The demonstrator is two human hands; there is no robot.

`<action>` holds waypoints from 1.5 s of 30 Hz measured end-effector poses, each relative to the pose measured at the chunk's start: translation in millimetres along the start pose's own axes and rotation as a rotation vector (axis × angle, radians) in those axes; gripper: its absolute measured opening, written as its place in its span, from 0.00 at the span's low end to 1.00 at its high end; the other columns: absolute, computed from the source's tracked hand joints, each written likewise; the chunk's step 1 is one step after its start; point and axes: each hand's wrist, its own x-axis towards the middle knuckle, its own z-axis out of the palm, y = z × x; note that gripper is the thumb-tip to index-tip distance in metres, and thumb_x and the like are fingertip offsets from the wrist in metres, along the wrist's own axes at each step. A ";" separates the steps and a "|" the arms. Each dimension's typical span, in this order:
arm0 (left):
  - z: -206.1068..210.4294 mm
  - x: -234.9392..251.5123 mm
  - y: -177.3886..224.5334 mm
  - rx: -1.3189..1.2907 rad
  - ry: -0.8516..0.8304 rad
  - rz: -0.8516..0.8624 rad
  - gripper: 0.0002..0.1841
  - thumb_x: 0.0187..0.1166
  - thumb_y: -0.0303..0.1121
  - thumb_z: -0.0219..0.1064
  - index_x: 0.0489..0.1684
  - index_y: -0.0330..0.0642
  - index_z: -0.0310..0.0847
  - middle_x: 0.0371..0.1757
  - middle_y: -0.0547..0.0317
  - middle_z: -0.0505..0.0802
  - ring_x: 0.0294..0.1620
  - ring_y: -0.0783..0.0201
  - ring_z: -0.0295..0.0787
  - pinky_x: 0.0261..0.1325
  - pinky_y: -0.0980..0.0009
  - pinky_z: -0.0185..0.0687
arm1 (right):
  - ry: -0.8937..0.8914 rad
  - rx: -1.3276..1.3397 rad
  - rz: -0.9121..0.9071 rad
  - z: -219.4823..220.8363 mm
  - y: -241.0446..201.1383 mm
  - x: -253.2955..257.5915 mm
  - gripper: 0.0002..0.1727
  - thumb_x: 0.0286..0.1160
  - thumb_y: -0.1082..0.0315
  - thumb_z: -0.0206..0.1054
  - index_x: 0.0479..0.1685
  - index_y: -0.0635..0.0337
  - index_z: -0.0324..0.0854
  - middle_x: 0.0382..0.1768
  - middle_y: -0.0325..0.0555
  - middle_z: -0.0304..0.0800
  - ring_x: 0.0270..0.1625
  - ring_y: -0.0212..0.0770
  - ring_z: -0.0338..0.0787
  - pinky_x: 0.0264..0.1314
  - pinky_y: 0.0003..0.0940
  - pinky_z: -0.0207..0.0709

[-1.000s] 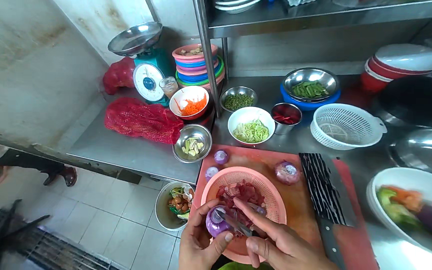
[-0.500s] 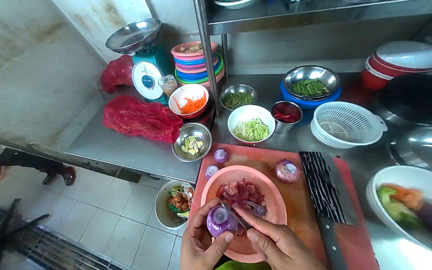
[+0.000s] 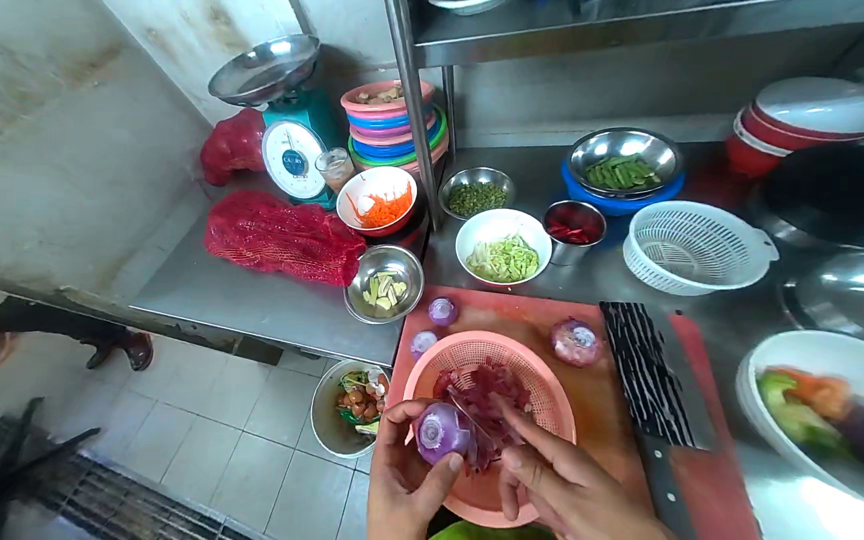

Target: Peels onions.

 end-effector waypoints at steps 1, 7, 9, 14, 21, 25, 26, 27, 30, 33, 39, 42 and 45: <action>1.9 -0.3 0.1 0.042 0.023 0.021 0.30 0.62 0.28 0.82 0.62 0.37 0.71 0.62 0.54 0.86 0.61 0.61 0.88 0.60 0.64 0.91 | -0.009 0.021 -0.048 4.0 -0.2 -0.9 0.38 0.91 0.57 0.53 0.95 0.60 0.43 0.36 0.41 0.87 0.20 0.29 0.73 0.21 0.26 0.68; 9.7 -0.4 0.4 0.137 0.051 0.137 0.32 0.58 0.27 0.85 0.61 0.41 0.71 0.62 0.56 0.86 0.61 0.63 0.90 0.59 0.66 0.92 | -0.002 -0.039 -0.179 22.0 -4.4 -2.6 0.32 0.93 0.63 0.51 0.94 0.59 0.51 0.44 0.43 0.90 0.28 0.29 0.83 0.30 0.26 0.79; 10.0 -0.3 1.0 0.136 0.048 0.155 0.32 0.57 0.26 0.85 0.60 0.40 0.71 0.62 0.55 0.86 0.60 0.62 0.90 0.59 0.65 0.92 | 0.055 -0.060 -0.175 21.9 -4.0 -1.5 0.28 0.93 0.64 0.49 0.91 0.56 0.61 0.39 0.41 0.89 0.23 0.28 0.77 0.24 0.26 0.73; 3.6 -1.1 -0.9 0.050 0.018 0.109 0.31 0.59 0.32 0.86 0.61 0.43 0.74 0.62 0.56 0.86 0.62 0.62 0.89 0.60 0.64 0.91 | 0.078 0.046 -0.119 15.4 -4.2 0.2 0.26 0.92 0.63 0.50 0.88 0.50 0.68 0.36 0.36 0.86 0.20 0.26 0.72 0.19 0.23 0.67; -9.2 -4.5 -3.0 -0.770 -0.106 -0.222 0.27 0.72 0.46 0.74 0.70 0.49 0.81 0.67 0.43 0.89 0.52 0.56 0.93 0.49 0.68 0.89 | 0.166 -0.048 0.117 -6.2 10.4 10.4 0.27 0.92 0.59 0.51 0.89 0.47 0.65 0.29 0.36 0.84 0.18 0.29 0.73 0.19 0.25 0.67; -4.5 -1.9 -3.7 -0.841 0.010 -0.350 0.31 0.68 0.56 0.74 0.67 0.47 0.83 0.63 0.44 0.90 0.46 0.59 0.92 0.44 0.67 0.87 | 0.060 -0.210 0.201 -8.9 8.8 9.6 0.36 0.92 0.54 0.51 0.96 0.52 0.44 0.36 0.42 0.88 0.27 0.34 0.81 0.33 0.32 0.77; -4.3 -1.6 -3.8 -0.863 0.005 -0.361 0.31 0.69 0.56 0.73 0.67 0.45 0.82 0.63 0.43 0.90 0.44 0.59 0.92 0.44 0.67 0.87 | 0.054 -0.206 0.198 -8.9 8.7 9.4 0.37 0.92 0.54 0.52 0.97 0.52 0.43 0.36 0.42 0.88 0.28 0.34 0.82 0.34 0.33 0.77; -4.2 -1.4 -3.7 -0.882 -0.002 -0.366 0.31 0.71 0.55 0.73 0.67 0.43 0.82 0.62 0.42 0.90 0.44 0.59 0.92 0.44 0.68 0.86 | 0.053 -0.193 0.193 -9.1 8.4 9.2 0.38 0.92 0.54 0.52 0.97 0.52 0.42 0.36 0.42 0.88 0.27 0.34 0.81 0.32 0.32 0.76; -5.0 -1.9 -2.4 -0.922 0.001 -0.395 0.31 0.71 0.54 0.74 0.66 0.39 0.81 0.57 0.40 0.91 0.45 0.56 0.93 0.47 0.67 0.88 | 0.085 -0.131 0.131 -9.5 8.6 7.0 0.36 0.90 0.54 0.54 0.95 0.52 0.50 0.32 0.38 0.84 0.23 0.31 0.77 0.25 0.28 0.73; -6.9 -2.4 -1.7 -0.966 0.017 -0.427 0.31 0.70 0.50 0.76 0.64 0.36 0.81 0.54 0.38 0.92 0.49 0.52 0.94 0.54 0.64 0.90 | 0.129 -0.103 0.063 -10.8 11.8 4.8 0.31 0.88 0.55 0.56 0.88 0.51 0.63 0.35 0.37 0.81 0.21 0.30 0.75 0.22 0.27 0.72; -12.3 0.1 0.5 -0.892 0.037 -0.434 0.29 0.66 0.44 0.79 0.65 0.38 0.81 0.57 0.37 0.92 0.51 0.48 0.95 0.57 0.59 0.91 | 0.174 -0.274 -0.015 -16.4 17.2 -6.3 0.34 0.88 0.51 0.58 0.90 0.55 0.60 0.46 0.45 0.89 0.33 0.35 0.85 0.38 0.35 0.82; -15.4 7.6 -0.9 -0.592 0.023 -0.350 0.33 0.66 0.41 0.81 0.68 0.37 0.72 0.58 0.43 0.91 0.53 0.51 0.94 0.59 0.56 0.91 | 0.272 -0.352 0.001 -18.0 15.0 -18.2 0.36 0.88 0.55 0.58 0.91 0.60 0.56 0.37 0.49 0.88 0.32 0.42 0.86 0.40 0.42 0.83; -8.9 34.5 3.3 -0.110 -0.049 -0.154 0.35 0.63 0.37 0.81 0.69 0.33 0.71 0.61 0.49 0.88 0.59 0.58 0.88 0.63 0.60 0.87 | 0.513 -0.353 -0.013 -20.0 19.8 -28.1 0.35 0.86 0.59 0.61 0.89 0.63 0.59 0.39 0.51 0.89 0.31 0.42 0.86 0.36 0.42 0.83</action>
